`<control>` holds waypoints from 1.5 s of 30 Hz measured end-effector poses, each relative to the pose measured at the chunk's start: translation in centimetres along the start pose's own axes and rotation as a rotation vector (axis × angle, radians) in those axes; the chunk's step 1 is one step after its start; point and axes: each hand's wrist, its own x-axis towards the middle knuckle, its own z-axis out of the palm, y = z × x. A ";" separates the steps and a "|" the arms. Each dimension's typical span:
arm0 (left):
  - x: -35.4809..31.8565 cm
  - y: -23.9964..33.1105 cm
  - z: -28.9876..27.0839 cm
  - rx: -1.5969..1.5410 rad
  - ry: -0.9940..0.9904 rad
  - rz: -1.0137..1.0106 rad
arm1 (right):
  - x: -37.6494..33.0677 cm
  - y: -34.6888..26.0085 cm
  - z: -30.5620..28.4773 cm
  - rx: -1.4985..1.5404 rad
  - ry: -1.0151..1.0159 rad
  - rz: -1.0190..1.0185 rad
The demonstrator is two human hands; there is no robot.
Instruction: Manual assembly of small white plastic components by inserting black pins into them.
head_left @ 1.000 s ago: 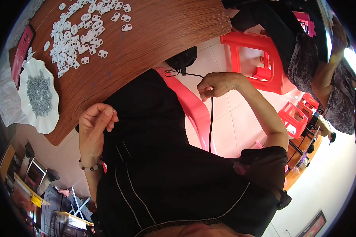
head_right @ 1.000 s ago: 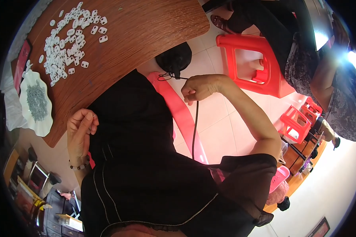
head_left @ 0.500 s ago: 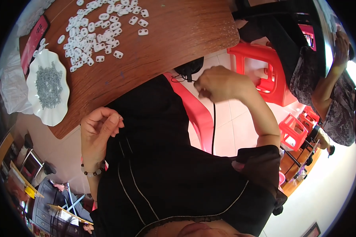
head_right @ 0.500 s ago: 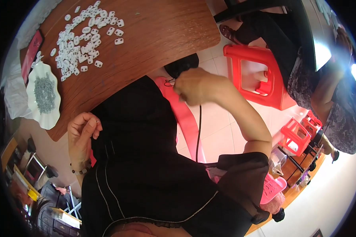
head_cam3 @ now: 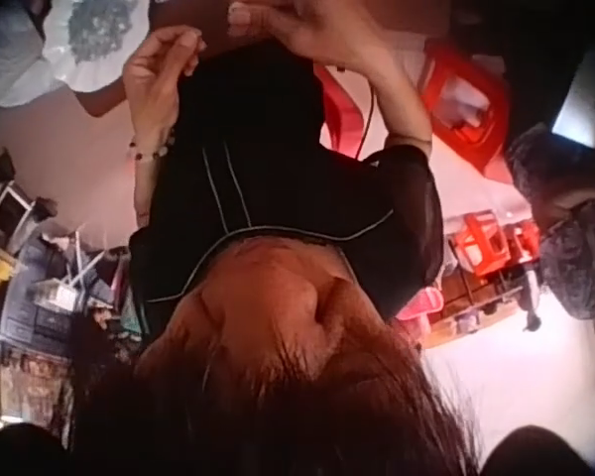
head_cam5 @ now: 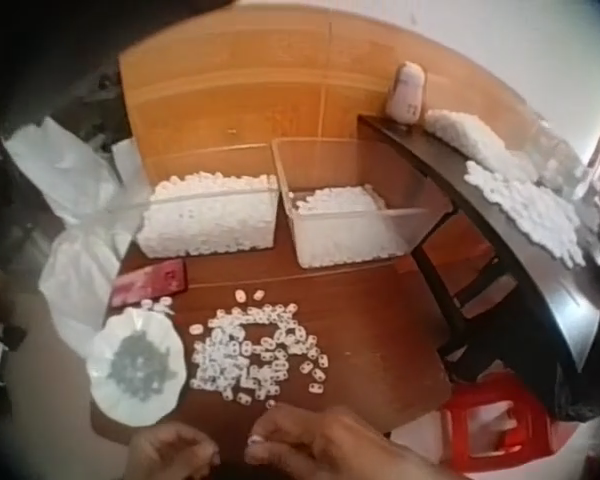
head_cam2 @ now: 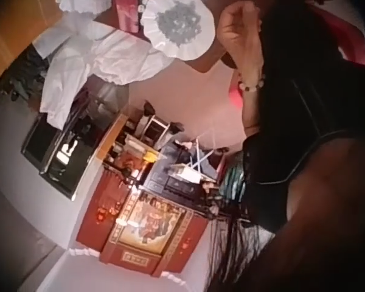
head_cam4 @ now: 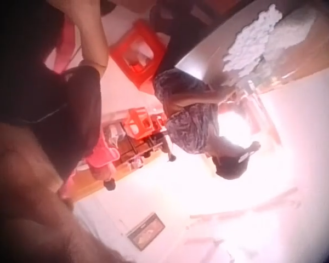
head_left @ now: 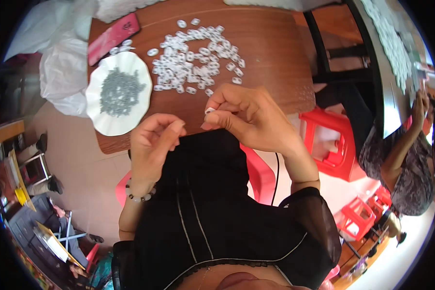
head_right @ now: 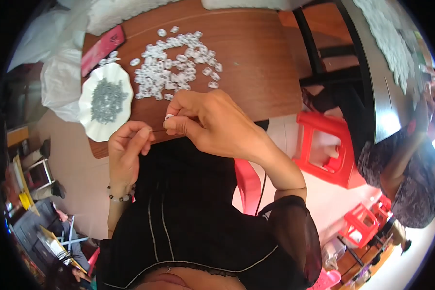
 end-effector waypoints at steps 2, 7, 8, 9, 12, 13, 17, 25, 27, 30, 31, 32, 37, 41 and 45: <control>0.3 0.2 -0.1 -0.017 0.021 0.033 | 1.1 -0.1 1.0 0.015 0.008 -0.026; 0.6 0.1 -0.6 -0.083 0.022 0.049 | 2.9 1.4 3.1 0.218 0.062 -0.106; 0.7 0.0 -0.8 -0.091 0.016 0.037 | 3.0 1.5 3.5 0.295 0.059 -0.078; 0.7 -0.1 -0.9 -0.093 0.021 0.038 | 3.1 1.7 3.8 0.371 0.058 -0.049; 0.9 -0.3 -1.3 -0.118 0.010 0.029 | 3.0 1.9 4.7 0.376 0.119 -0.012; 0.9 -0.4 -1.4 -0.113 0.003 0.035 | 3.0 2.0 4.8 0.374 0.118 -0.010; 0.9 -0.2 -1.7 -0.058 -0.016 0.063 | 2.7 2.2 5.1 0.323 0.175 0.012; 0.8 0.0 -1.8 -0.036 -0.036 0.105 | 2.3 1.4 5.1 0.235 0.190 0.041; 0.8 0.0 -1.7 -0.034 -0.035 0.106 | 2.2 1.4 5.2 0.160 0.194 0.031; 0.7 0.1 -1.6 -0.019 -0.034 0.087 | 2.2 1.4 5.3 0.174 0.195 0.024; 0.7 0.1 -1.5 -0.026 -0.033 0.099 | 2.2 1.4 5.4 0.175 0.195 0.025; 0.7 0.0 -1.5 -0.032 -0.032 0.110 | 2.2 1.5 5.5 0.171 0.200 0.033; 0.7 -0.2 -1.4 -0.023 -0.024 0.117 | 2.1 1.8 5.7 0.139 0.210 0.018; 0.7 -0.5 -1.4 0.020 0.006 0.135 | 2.0 1.6 6.0 0.040 0.244 -0.004; 0.7 -1.1 -1.0 0.026 0.044 0.177 | 2.1 2.2 6.7 0.000 0.315 -0.100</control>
